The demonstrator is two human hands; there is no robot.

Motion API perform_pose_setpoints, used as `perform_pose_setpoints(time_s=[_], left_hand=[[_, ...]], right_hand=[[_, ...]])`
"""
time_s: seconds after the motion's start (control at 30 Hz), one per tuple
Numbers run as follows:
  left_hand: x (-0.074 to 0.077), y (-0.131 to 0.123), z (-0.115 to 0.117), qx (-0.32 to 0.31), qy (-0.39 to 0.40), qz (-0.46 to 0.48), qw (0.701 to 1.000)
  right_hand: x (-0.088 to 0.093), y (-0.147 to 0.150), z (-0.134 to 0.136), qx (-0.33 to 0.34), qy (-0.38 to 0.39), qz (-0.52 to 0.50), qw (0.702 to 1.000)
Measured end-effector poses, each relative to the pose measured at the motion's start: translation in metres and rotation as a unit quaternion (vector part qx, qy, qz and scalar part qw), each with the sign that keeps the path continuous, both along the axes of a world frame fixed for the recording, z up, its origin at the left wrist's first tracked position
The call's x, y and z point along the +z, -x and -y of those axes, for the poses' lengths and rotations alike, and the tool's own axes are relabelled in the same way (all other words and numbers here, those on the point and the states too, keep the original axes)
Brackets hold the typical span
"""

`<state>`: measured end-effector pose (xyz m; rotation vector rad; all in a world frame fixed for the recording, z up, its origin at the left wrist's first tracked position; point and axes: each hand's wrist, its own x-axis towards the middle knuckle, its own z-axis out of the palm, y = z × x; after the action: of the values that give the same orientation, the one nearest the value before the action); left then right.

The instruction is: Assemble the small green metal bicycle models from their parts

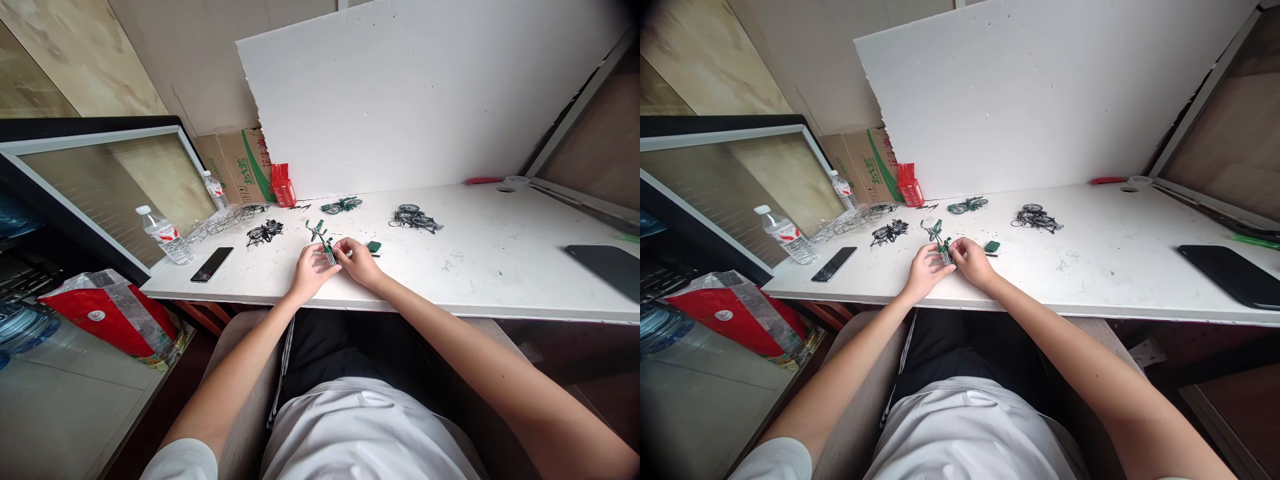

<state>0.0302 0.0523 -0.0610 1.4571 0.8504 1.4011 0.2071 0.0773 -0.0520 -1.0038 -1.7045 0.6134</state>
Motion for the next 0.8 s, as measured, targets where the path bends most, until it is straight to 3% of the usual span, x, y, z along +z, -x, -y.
perform_pose_setpoints(time_s=[0.3,0.8], left_hand=[[0.002,0.002,0.009,0.009,-0.078,-0.066,0.995],[-0.009,0.003,0.0,0.034,-0.129,-0.106,0.985]], right_hand=[[0.006,-0.006,0.008,-0.02,0.045,-0.029,0.998],[0.004,0.001,0.013,-0.082,-0.063,0.135,0.985]])
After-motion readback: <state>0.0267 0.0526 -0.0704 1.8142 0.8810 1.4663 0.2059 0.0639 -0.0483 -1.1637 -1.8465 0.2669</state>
